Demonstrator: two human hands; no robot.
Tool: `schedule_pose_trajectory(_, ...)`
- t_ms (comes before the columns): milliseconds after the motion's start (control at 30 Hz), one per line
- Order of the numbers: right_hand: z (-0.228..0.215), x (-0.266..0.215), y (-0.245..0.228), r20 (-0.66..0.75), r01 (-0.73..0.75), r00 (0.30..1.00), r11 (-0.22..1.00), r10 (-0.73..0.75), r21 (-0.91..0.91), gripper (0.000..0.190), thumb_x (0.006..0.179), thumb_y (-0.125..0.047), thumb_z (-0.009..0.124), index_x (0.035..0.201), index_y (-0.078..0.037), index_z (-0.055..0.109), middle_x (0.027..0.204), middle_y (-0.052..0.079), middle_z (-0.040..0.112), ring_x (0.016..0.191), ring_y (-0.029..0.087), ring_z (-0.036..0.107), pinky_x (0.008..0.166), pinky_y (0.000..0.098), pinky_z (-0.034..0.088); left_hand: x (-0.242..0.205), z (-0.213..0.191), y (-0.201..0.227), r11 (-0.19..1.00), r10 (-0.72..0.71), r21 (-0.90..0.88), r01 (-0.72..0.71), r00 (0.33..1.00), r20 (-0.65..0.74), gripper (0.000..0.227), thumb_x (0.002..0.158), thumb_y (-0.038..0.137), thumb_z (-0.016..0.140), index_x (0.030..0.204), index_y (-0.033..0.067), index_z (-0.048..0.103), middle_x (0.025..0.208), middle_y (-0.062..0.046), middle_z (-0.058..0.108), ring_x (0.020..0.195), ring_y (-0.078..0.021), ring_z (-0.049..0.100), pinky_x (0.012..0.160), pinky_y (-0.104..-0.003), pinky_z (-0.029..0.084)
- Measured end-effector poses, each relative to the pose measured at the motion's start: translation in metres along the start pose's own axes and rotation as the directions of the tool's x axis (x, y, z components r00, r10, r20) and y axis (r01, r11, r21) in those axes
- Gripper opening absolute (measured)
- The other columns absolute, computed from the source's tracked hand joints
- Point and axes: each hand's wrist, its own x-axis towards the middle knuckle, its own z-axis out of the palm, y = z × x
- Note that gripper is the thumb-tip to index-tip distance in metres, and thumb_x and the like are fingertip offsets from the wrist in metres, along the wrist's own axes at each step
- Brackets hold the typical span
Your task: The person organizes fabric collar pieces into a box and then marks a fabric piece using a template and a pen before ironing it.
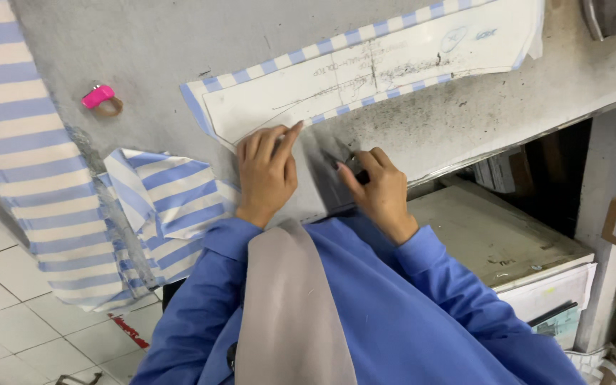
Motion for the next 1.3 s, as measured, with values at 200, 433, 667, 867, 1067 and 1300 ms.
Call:
schedule_pose_trajectory(200, -0.035, 0.012, 0.015, 0.023, 0.465, 0.875, 0.826, -0.483, -0.318, 0.043, 0.085, -0.050, 0.059, 0.100, -0.009, 0.063, 0.084, 0.007, 0.053, 0.082, 0.026, 0.055, 0.071, 0.0351, 0.042, 0.045, 0.015, 0.018, 0.996, 0.073, 0.052, -0.078, 0.993, 0.088, 0.025, 0.075, 0.009, 0.057, 0.093, 0.0234, 0.067, 0.087, 0.004, 0.051, 0.086, -0.0174, 0.047, 0.076, -0.034, 0.035)
schedule_pose_trajectory(433, -0.119, 0.098, 0.115, -0.070, 0.594, 0.703, 0.638, -0.708, -0.490, 0.011, 0.085, -0.011, 0.065, 0.096, -0.011, 0.065, 0.092, 0.007, 0.059, 0.086, 0.026, 0.054, 0.076, 0.0365, 0.036, 0.080, 0.083, 0.073, 0.992, 0.126, -0.022, -0.125, 0.990, 0.065, 0.024, 0.078, 0.017, 0.064, 0.102, 0.0179, 0.066, 0.098, 0.001, 0.056, 0.098, -0.0199, 0.048, 0.081, -0.037, 0.035)
schedule_pose_trajectory(667, -0.113, 0.146, 0.150, -0.025, 0.752, 0.556, 0.516, -0.831, -0.411, 0.007, 0.083, -0.013, 0.067, 0.085, -0.014, 0.061, 0.095, 0.002, 0.058, 0.095, 0.027, 0.052, 0.079, 0.0376, 0.038, 0.096, 0.103, 0.101, 0.997, 0.021, 0.069, -0.027, 0.996, 0.083, 0.043, 0.069, 0.043, 0.074, 0.098, 0.0154, 0.059, 0.095, -0.001, 0.053, 0.099, -0.0218, 0.045, 0.084, -0.039, 0.034)
schedule_pose_trajectory(867, -0.118, 0.156, 0.145, 0.088, 0.691, 0.720, 0.702, -0.688, -0.172, 0.016, 0.082, 0.001, 0.064, 0.085, -0.009, 0.052, 0.105, 0.008, 0.039, 0.111, 0.035, 0.028, 0.090, 0.0466, 0.020, 0.104, 0.116, 0.104, 0.982, 0.114, 0.155, -0.110, 0.993, -0.016, 0.027, 0.080, 0.040, 0.070, 0.091, 0.0171, 0.059, 0.084, 0.002, 0.052, 0.089, -0.0186, 0.046, 0.081, -0.037, 0.035)
schedule_pose_trajectory(1067, -0.169, 0.164, 0.126, 0.113, 0.694, 0.706, 0.652, -0.699, -0.304, 0.020, 0.082, 0.006, 0.062, 0.097, -0.007, 0.057, 0.111, 0.013, 0.045, 0.113, 0.033, 0.031, 0.088, 0.0446, 0.023, 0.102, 0.143, 0.096, 1.000, -0.005, -0.009, 0.005, 0.998, -0.069, 0.012, 0.082, 0.027, 0.069, 0.081, 0.0182, 0.062, 0.076, 0.004, 0.055, 0.087, -0.0187, 0.053, 0.077, -0.033, 0.041)
schedule_pose_trajectory(1300, -0.332, 0.240, 0.196, -0.182, 0.131, 0.846, 0.526, -0.501, -0.841, 0.046, 0.105, -0.020, 0.076, 0.129, 0.009, 0.049, 0.119, 0.029, 0.050, 0.103, 0.045, 0.048, 0.074, 0.0526, 0.040, 0.136, 0.123, 0.098, 0.943, -0.277, -0.110, 0.313, 0.926, 0.255, 0.028, 0.069, 0.024, 0.083, 0.078, 0.0153, 0.058, 0.066, 0.004, 0.051, 0.065, -0.0170, 0.047, 0.059, -0.033, 0.037)
